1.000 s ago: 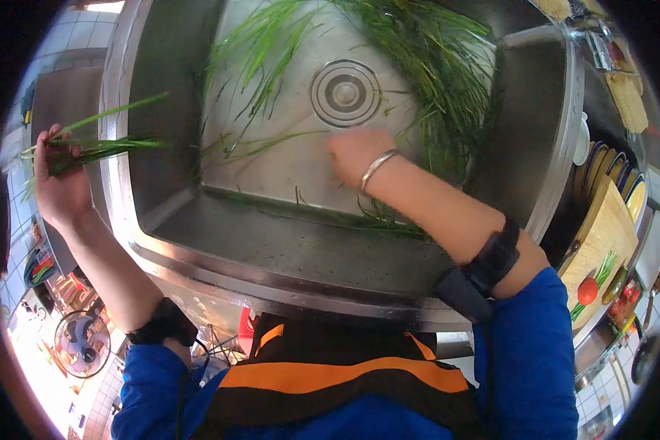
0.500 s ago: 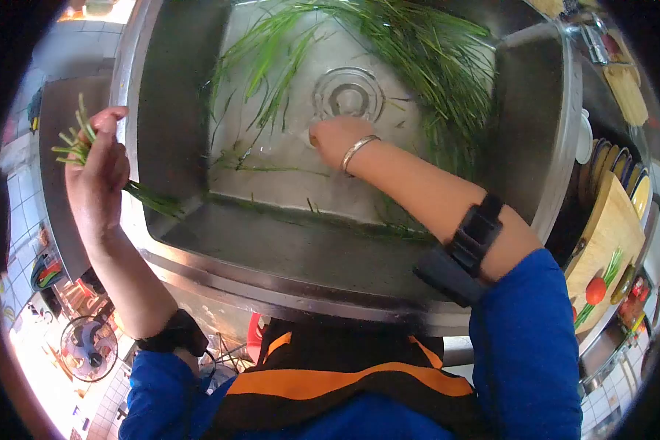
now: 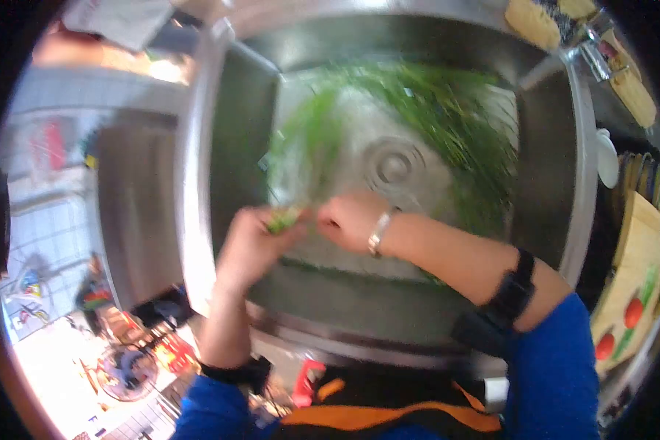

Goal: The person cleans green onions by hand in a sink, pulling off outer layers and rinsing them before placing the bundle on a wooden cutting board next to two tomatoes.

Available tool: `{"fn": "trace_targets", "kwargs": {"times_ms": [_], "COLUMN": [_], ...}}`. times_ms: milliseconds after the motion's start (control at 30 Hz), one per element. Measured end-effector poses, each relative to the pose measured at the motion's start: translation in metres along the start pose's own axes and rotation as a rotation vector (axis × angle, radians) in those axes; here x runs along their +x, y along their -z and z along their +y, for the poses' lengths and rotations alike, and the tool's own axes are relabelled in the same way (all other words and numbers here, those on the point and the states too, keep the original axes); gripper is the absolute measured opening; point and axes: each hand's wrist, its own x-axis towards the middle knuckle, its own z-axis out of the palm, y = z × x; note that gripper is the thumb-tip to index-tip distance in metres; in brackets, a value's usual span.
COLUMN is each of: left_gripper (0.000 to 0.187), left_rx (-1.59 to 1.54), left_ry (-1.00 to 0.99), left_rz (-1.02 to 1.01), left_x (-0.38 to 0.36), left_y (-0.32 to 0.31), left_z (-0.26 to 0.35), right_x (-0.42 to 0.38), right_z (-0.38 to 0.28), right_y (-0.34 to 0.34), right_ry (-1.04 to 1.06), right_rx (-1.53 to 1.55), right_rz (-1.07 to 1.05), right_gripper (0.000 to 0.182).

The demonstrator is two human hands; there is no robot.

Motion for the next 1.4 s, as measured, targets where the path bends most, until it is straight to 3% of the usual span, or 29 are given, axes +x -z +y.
{"fn": "trace_targets", "kwargs": {"times_ms": [33,100,233,333,400,467,533,567,633,700,800,867,900,967,1033,1067,1200,1333,1367,1400], "left_gripper": [0.020,0.016,0.012,0.010,0.011,0.014,0.016,0.015,0.014,0.009,0.008,0.008,0.007,0.006,0.006,0.007,0.009,0.010,0.014,0.014], "left_rx": [-0.016,-0.031,-0.039,-0.227,-0.250,-0.304,-0.543,-0.559,-0.638,-0.641,-0.634,-0.652,-0.676,-0.696,-0.700,-0.762,-0.975,-0.976,-1.100,-1.105], "left_ry": [-0.088,-0.010,0.012,0.074,0.136,0.157,0.105,0.084,0.012,-0.052,-0.170,-0.111,-0.102,-0.267,-0.340,-0.281,-0.246,-0.278,-0.311,-0.324], "left_rz": [0.017,0.041,0.028,0.056,0.076,0.037,0.072,0.050,0.083,0.063,0.171,0.160,0.154,0.253,0.306,0.275,0.161,0.174,0.174,0.187], "left_x": [0.002,0.003,0.006,0.006,0.005,0.004,0.003,0.003,0.005,0.004,0.006,-0.001,-0.005,-0.004,-0.007,-0.012,-0.024,-0.033,-0.037,-0.041], "left_y": [-0.005,-0.005,0.004,0.017,0.021,0.022,0.019,0.016,0.007,0.004,-0.009,-0.010,-0.010,-0.021,-0.022,-0.020,-0.018,-0.016,-0.014,-0.012], "left_z": [-0.006,-0.002,0.001,0.000,-0.010,-0.011,-0.007,-0.003,0.003,0.010,0.009,0.016,0.022,0.022,0.023,0.026,0.027,0.033,0.038,0.040], "right_x": [0.000,0.005,0.000,-0.002,-0.001,-0.003,0.000,0.004,0.009,-0.004,-0.016,-0.030,-0.030,-0.029,-0.026,-0.027,-0.039,-0.042,-0.045,-0.048], "right_z": [0.000,-0.004,-0.005,0.008,0.029,0.042,0.047,0.054,0.061,0.047,0.017,0.005,-0.001,-0.010,-0.016,-0.020,-0.044,-0.045,-0.051,-0.058], "right_y": [0.007,0.023,0.043,0.056,0.052,0.044,0.038,0.024,-0.003,-0.003,0.027,0.036,0.034,0.029,0.032,0.032,0.036,0.032,0.036,0.039], "right_ry": [0.084,0.194,0.197,0.194,0.192,0.181,-0.125,-0.106,-0.343,-0.370,-0.353,-0.040,-0.005,0.096,0.117,0.114,0.113,0.214,0.222,0.164], "right_rx": [0.041,0.060,-0.008,0.037,0.015,0.085,-0.242,-0.246,-0.618,-0.588,-0.497,0.264,0.247,0.999,0.869,0.765,0.812,0.839,0.823,0.847], "right_rz": [0.079,0.185,0.213,0.266,0.467,0.510,0.253,0.240,-0.085,-0.285,-0.243,0.336,0.331,0.252,0.207,0.173,0.152,0.181,0.177,0.191], "right_gripper": [0.015,0.014,0.013,0.013,0.013,0.014,0.015,0.015,0.018,0.021,0.020,0.019,0.019,0.016,0.015,0.014,0.014,0.014,0.014,0.014]}}
